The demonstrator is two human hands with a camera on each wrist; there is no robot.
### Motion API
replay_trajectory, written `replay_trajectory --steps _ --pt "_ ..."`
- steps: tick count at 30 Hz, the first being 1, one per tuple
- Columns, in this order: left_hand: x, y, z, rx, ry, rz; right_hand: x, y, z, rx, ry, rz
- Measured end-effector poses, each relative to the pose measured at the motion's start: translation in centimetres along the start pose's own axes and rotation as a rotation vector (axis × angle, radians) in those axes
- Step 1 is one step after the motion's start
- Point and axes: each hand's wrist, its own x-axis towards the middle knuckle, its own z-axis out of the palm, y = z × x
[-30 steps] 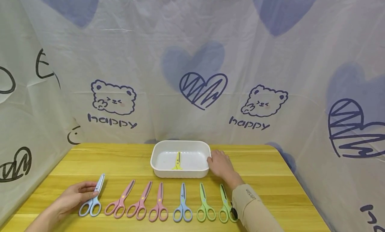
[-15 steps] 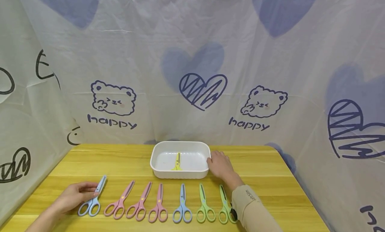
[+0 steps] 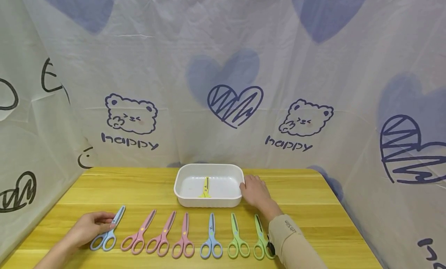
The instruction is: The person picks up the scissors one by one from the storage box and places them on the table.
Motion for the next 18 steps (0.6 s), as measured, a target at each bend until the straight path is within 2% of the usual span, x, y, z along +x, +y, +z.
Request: replay_trajectory --steps 18 --pt "-0.31 0.16 0.06 -0.005 0.014 -0.002 0.04 0.01 -0.04 0.011 -0.010 0.008"
